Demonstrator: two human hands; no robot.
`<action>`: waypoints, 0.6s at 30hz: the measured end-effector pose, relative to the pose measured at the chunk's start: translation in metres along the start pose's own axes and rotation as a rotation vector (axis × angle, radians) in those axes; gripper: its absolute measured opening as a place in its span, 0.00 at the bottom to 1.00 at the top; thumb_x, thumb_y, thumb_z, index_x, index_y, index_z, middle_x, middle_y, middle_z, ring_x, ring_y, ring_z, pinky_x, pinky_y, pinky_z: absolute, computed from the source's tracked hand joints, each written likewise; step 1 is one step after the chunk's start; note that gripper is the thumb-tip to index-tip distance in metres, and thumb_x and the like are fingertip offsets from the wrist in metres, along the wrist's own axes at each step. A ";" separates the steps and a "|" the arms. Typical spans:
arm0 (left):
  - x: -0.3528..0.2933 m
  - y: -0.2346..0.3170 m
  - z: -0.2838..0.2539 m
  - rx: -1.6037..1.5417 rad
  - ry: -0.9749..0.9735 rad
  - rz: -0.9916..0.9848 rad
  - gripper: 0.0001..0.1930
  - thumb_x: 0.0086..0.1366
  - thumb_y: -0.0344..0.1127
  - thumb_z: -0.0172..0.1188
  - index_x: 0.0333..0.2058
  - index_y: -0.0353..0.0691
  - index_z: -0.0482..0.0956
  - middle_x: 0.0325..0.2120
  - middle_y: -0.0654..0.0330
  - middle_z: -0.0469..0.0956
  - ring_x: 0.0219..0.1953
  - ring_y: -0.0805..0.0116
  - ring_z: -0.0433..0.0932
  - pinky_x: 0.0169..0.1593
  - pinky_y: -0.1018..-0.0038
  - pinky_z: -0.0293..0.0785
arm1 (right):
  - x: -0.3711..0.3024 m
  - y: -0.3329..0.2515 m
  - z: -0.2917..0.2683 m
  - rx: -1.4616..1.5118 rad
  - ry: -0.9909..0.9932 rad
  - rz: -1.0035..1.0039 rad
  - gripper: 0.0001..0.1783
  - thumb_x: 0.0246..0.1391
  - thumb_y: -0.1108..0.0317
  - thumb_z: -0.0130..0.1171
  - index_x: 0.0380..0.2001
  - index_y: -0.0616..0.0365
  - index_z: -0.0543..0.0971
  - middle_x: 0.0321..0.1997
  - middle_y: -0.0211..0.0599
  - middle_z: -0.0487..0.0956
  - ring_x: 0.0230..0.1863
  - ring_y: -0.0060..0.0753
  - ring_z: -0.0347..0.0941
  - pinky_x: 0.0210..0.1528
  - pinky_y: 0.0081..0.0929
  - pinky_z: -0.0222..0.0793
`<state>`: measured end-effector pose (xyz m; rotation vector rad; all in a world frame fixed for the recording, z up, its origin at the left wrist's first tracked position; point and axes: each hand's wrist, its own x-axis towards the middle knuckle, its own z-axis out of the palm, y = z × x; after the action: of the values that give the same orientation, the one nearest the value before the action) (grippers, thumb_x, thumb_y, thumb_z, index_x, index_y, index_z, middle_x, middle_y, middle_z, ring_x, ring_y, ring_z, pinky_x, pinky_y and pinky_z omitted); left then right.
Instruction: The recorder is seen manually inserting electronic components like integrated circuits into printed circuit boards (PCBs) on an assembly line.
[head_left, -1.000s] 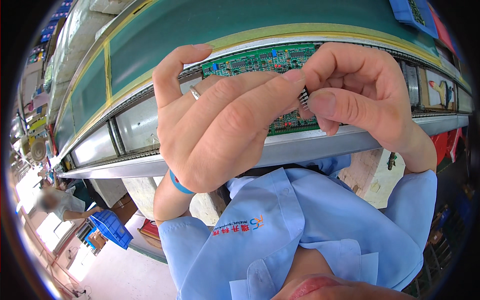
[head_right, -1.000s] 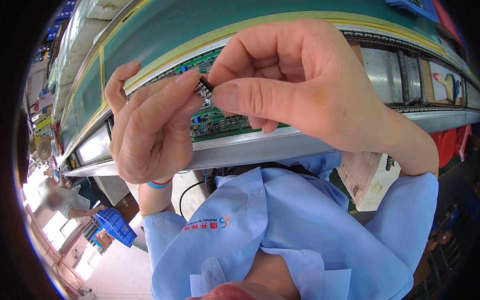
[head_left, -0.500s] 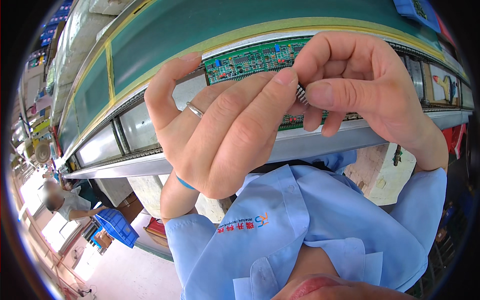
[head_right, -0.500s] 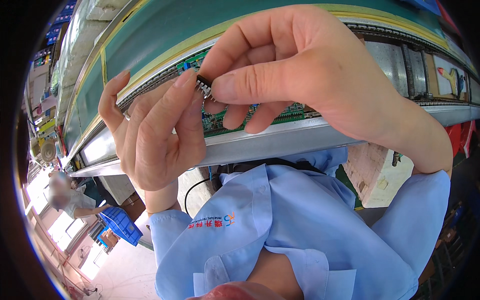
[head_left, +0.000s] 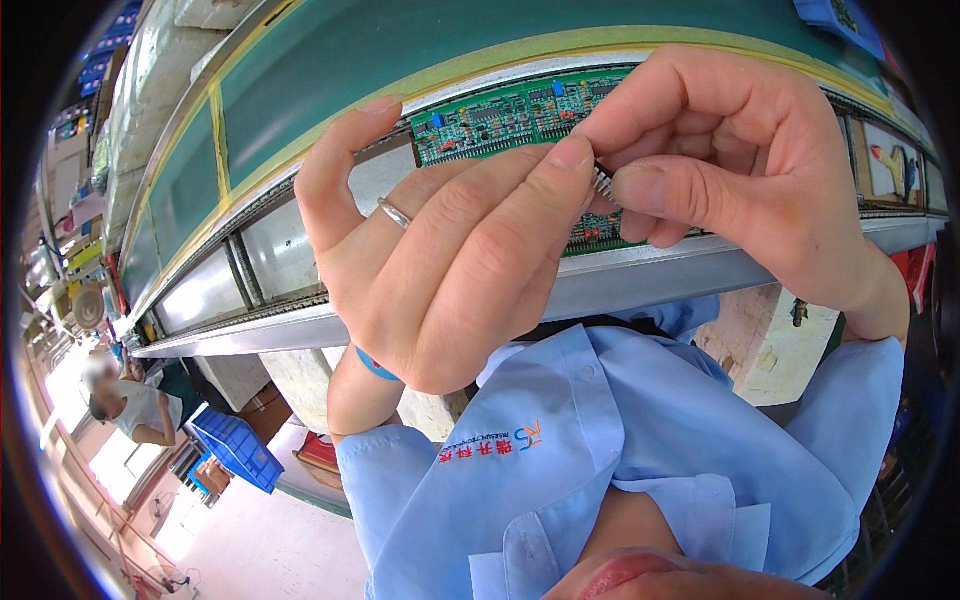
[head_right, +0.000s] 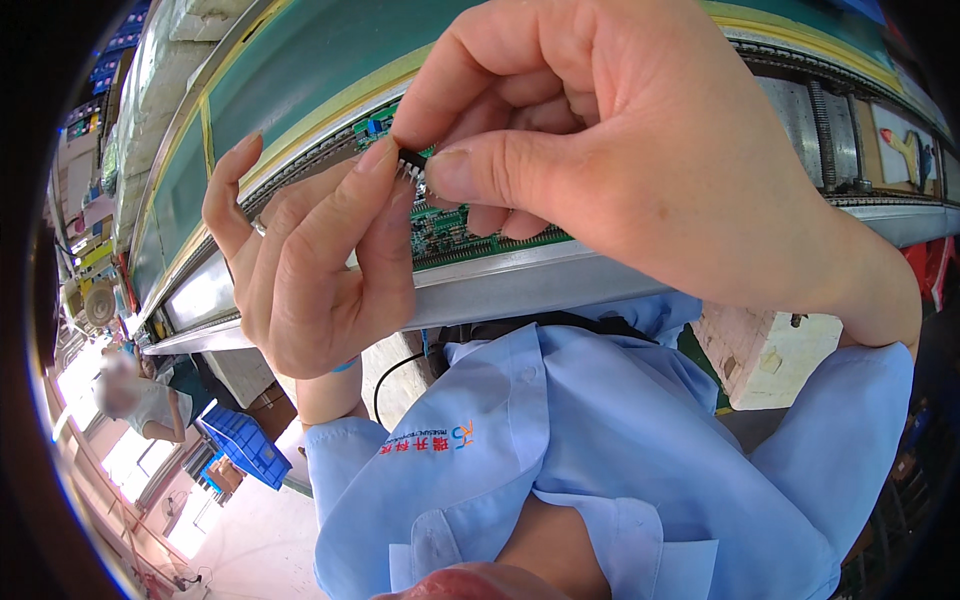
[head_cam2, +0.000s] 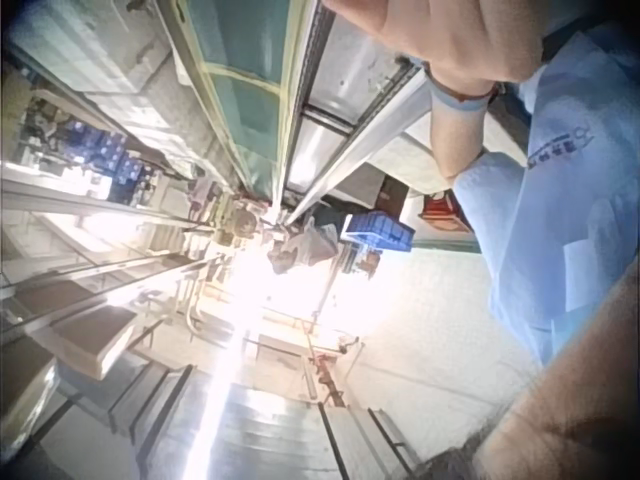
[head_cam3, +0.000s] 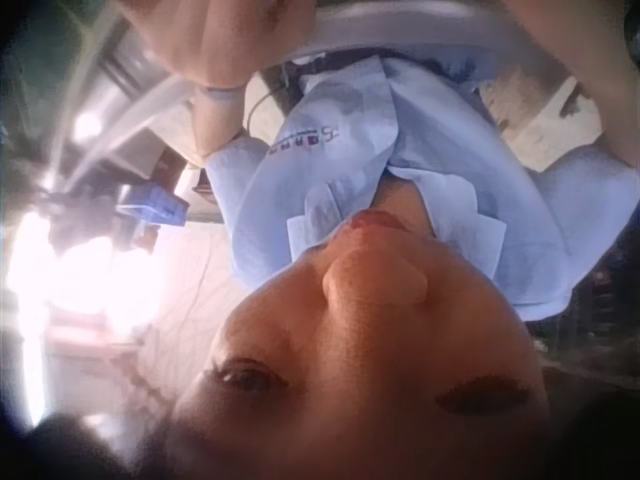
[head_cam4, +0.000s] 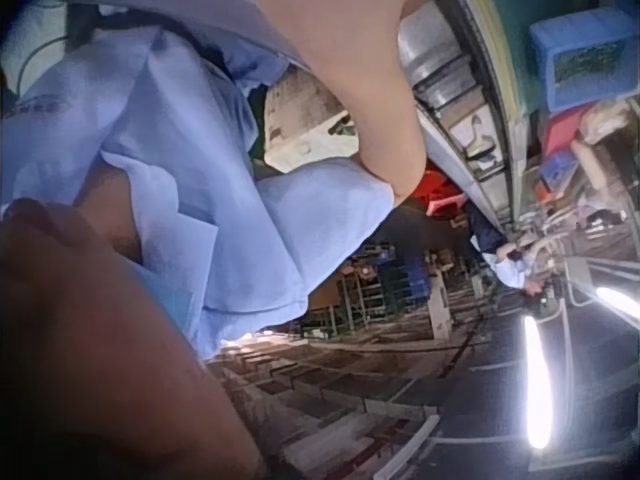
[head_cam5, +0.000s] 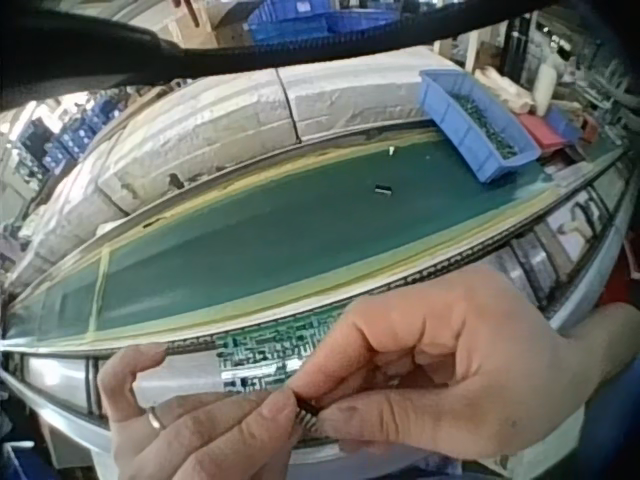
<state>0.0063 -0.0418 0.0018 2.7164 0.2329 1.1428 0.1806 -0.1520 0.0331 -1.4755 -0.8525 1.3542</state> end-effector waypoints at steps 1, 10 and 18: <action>0.000 0.001 0.000 0.000 -0.002 -0.004 0.16 0.49 0.20 0.70 0.38 0.40 0.82 0.25 0.62 0.83 0.25 0.72 0.81 0.58 0.55 0.65 | 0.002 -0.011 0.006 0.001 -0.002 0.002 0.09 0.58 0.72 0.60 0.41 0.63 0.77 0.34 0.32 0.81 0.31 0.15 0.75 0.31 0.13 0.72; 0.000 0.000 -0.003 -0.043 0.006 0.001 0.15 0.49 0.19 0.69 0.37 0.39 0.82 0.25 0.60 0.84 0.25 0.71 0.82 0.58 0.52 0.65 | -0.002 0.001 0.001 -0.148 -0.024 -0.156 0.08 0.57 0.75 0.61 0.40 0.64 0.78 0.34 0.33 0.81 0.30 0.15 0.75 0.32 0.13 0.72; -0.001 0.002 -0.006 -0.019 0.020 -0.003 0.14 0.49 0.19 0.69 0.36 0.38 0.82 0.25 0.60 0.84 0.25 0.71 0.82 0.58 0.51 0.65 | -0.001 0.001 0.003 -0.136 -0.061 -0.307 0.09 0.56 0.74 0.62 0.40 0.65 0.78 0.33 0.34 0.81 0.28 0.16 0.75 0.29 0.13 0.71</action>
<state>0.0017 -0.0432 0.0055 2.6884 0.2273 1.1656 0.1779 -0.1528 0.0330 -1.3444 -1.1783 1.1335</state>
